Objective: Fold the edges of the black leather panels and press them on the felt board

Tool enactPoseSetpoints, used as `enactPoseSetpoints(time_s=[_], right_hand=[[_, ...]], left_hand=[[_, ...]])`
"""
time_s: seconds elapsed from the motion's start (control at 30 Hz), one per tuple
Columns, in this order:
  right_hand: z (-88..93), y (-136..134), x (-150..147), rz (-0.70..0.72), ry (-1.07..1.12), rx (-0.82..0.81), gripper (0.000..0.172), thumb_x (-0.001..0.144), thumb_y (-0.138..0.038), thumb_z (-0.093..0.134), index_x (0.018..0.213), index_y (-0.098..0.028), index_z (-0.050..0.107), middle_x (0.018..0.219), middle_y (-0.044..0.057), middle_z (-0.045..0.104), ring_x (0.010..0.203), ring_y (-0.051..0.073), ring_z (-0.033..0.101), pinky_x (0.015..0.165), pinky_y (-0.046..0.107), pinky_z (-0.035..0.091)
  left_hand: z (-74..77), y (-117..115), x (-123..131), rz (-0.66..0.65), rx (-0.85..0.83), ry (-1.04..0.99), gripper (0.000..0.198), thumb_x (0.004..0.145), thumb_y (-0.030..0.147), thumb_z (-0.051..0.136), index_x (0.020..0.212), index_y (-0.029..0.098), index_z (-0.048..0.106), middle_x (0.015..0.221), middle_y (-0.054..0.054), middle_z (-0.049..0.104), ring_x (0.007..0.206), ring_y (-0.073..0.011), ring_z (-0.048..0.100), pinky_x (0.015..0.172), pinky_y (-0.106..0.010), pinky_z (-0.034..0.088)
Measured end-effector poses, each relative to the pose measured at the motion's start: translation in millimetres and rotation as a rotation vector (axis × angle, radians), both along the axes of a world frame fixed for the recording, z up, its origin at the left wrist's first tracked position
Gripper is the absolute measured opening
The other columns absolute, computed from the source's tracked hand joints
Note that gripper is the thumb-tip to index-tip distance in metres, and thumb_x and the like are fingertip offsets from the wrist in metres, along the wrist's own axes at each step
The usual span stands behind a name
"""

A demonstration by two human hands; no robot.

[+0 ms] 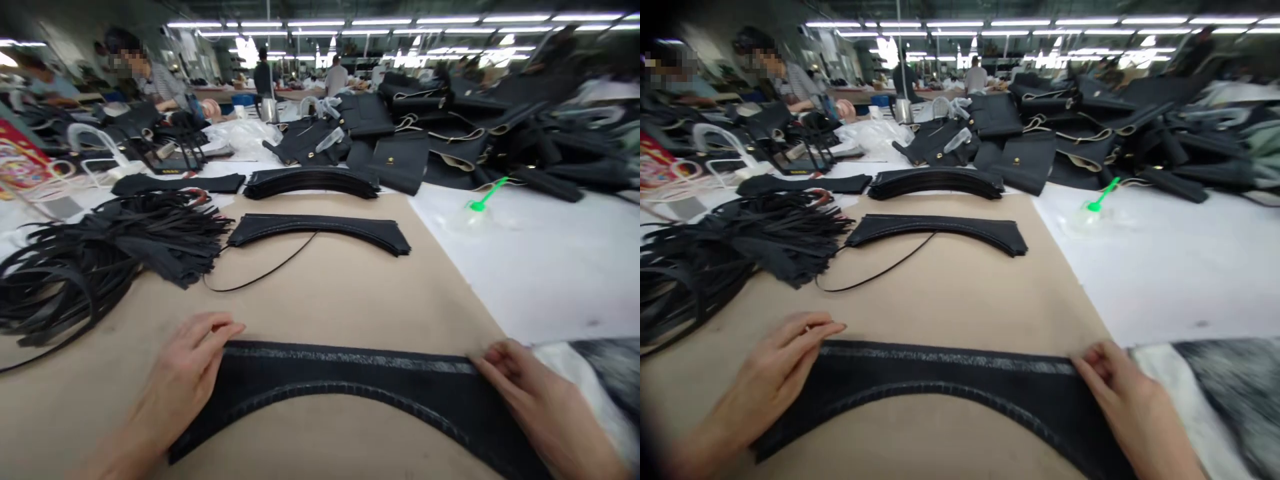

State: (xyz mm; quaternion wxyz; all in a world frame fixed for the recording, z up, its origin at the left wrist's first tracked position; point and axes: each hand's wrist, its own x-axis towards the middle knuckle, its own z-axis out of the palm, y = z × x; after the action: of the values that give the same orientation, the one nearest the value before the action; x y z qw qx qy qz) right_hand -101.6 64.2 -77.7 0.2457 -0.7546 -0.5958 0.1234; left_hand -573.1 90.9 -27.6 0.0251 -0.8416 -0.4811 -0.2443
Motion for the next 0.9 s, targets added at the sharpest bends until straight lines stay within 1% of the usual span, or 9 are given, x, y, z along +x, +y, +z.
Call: enactPoseSetpoints(time_s=[0.17, 0.27, 0.43, 0.6, 0.67, 0.73, 0.8, 0.83, 0.9], right_hand=[[15.7, 0.2, -16.4, -0.035, 0.051, -0.083, 0.031, 0.081, -0.054, 0.043, 0.079, -0.024, 0.046, 0.057, -0.003, 0.053, 0.051, 0.017, 0.053, 0.052, 0.028, 0.037], [16.1, -0.7, -19.2, -0.03, 0.052, -0.08, 0.028, 0.081, -0.051, 0.042, 0.079, -0.024, 0.044, 0.057, -0.003, 0.052, 0.051, 0.017, 0.052, 0.053, 0.029, 0.035], [15.2, -0.3, -11.4, -0.007, 0.071, -0.077, 0.026, 0.082, -0.05, 0.042, 0.079, -0.024, 0.043, 0.056, -0.004, 0.05, 0.052, 0.017, 0.051, 0.053, 0.028, 0.034], [28.4, -1.6, -17.7, -0.044, -0.01, 0.041, 0.019, 0.087, -0.041, 0.043, 0.083, -0.022, 0.047, 0.065, -0.002, 0.055, 0.053, 0.016, 0.052, 0.052, 0.028, 0.037], [39.5, -3.9, -42.7, 0.072, -0.092, 0.145, 0.018, 0.092, -0.033, 0.039, 0.093, -0.022, 0.053, 0.086, 0.003, 0.06, 0.065, 0.017, 0.057, 0.06, 0.03, 0.043], [47.7, -6.5, -77.5, 0.392, -0.132, 0.193, 0.028, 0.093, -0.018, 0.033, 0.11, -0.023, 0.055, 0.108, 0.006, 0.058, 0.09, 0.02, 0.058, 0.078, 0.033, 0.046], [48.9, -8.4, -110.4, 0.688, -0.149, 0.18, 0.045, 0.088, -0.005, 0.032, 0.123, -0.024, 0.053, 0.119, 0.005, 0.055, 0.106, 0.021, 0.052, 0.093, 0.038, 0.043], [46.7, -8.9, -122.3, 0.758, -0.163, 0.169, 0.051, 0.084, -0.001, 0.033, 0.127, -0.023, 0.051, 0.12, 0.005, 0.055, 0.108, 0.021, 0.05, 0.096, 0.04, 0.042], [38.7, -9.6, -133.0, 0.767, -0.187, 0.157, 0.057, 0.08, 0.003, 0.034, 0.13, -0.019, 0.051, 0.122, 0.007, 0.055, 0.109, 0.022, 0.049, 0.099, 0.041, 0.041]], left_hand=[[7.8, 5.2, 81.2, -0.361, -0.049, 0.144, 0.054, 0.079, -0.005, 0.032, 0.124, 0.018, 0.05, 0.118, -0.005, 0.059, 0.104, -0.0174, 0.054, 0.094, -0.031, 0.043], [1.2, 10.2, 119.0, -0.478, -0.136, 0.23, 0.052, 0.079, -0.005, 0.035, 0.125, 0.014, 0.048, 0.115, -0.007, 0.061, 0.099, -0.0186, 0.056, 0.089, -0.032, 0.048], [-15.5, 12.2, 132.7, -0.484, -0.085, 0.39, 0.043, 0.084, -0.002, 0.042, 0.125, 0.008, 0.049, 0.112, -0.01, 0.062, 0.094, -0.0215, 0.058, 0.084, -0.034, 0.051], [-18.0, 1.6, 133.1, -0.475, 0.02, 0.474, 0.047, 0.08, -0.003, 0.046, 0.126, 0.003, 0.048, 0.116, -0.011, 0.061, 0.097, -0.0223, 0.056, 0.083, -0.032, 0.05], [-17.8, -1.5, 136.0, -0.473, 0.052, 0.5, 0.046, 0.079, -0.002, 0.047, 0.125, 0.002, 0.049, 0.116, -0.011, 0.061, 0.096, -0.0226, 0.055, 0.082, -0.032, 0.05], [-18.5, -3.2, 138.6, -0.46, 0.066, 0.511, 0.045, 0.079, 0.0, 0.048, 0.124, 0.003, 0.05, 0.116, -0.011, 0.06, 0.096, -0.023, 0.054, 0.083, -0.033, 0.05], [-19.9, -4.2, 139.7, -0.439, 0.056, 0.513, 0.042, 0.08, 0.003, 0.05, 0.122, 0.004, 0.052, 0.115, -0.01, 0.06, 0.096, -0.023, 0.054, 0.084, -0.034, 0.05], [-20.5, -4.6, 139.6, -0.431, 0.048, 0.514, 0.041, 0.08, 0.004, 0.05, 0.121, 0.005, 0.053, 0.115, -0.01, 0.06, 0.095, -0.0229, 0.054, 0.084, -0.034, 0.05], [-21.2, -5.6, 138.8, -0.423, 0.037, 0.517, 0.042, 0.08, 0.004, 0.05, 0.122, 0.005, 0.052, 0.115, -0.01, 0.06, 0.095, -0.0225, 0.054, 0.084, -0.034, 0.05]])
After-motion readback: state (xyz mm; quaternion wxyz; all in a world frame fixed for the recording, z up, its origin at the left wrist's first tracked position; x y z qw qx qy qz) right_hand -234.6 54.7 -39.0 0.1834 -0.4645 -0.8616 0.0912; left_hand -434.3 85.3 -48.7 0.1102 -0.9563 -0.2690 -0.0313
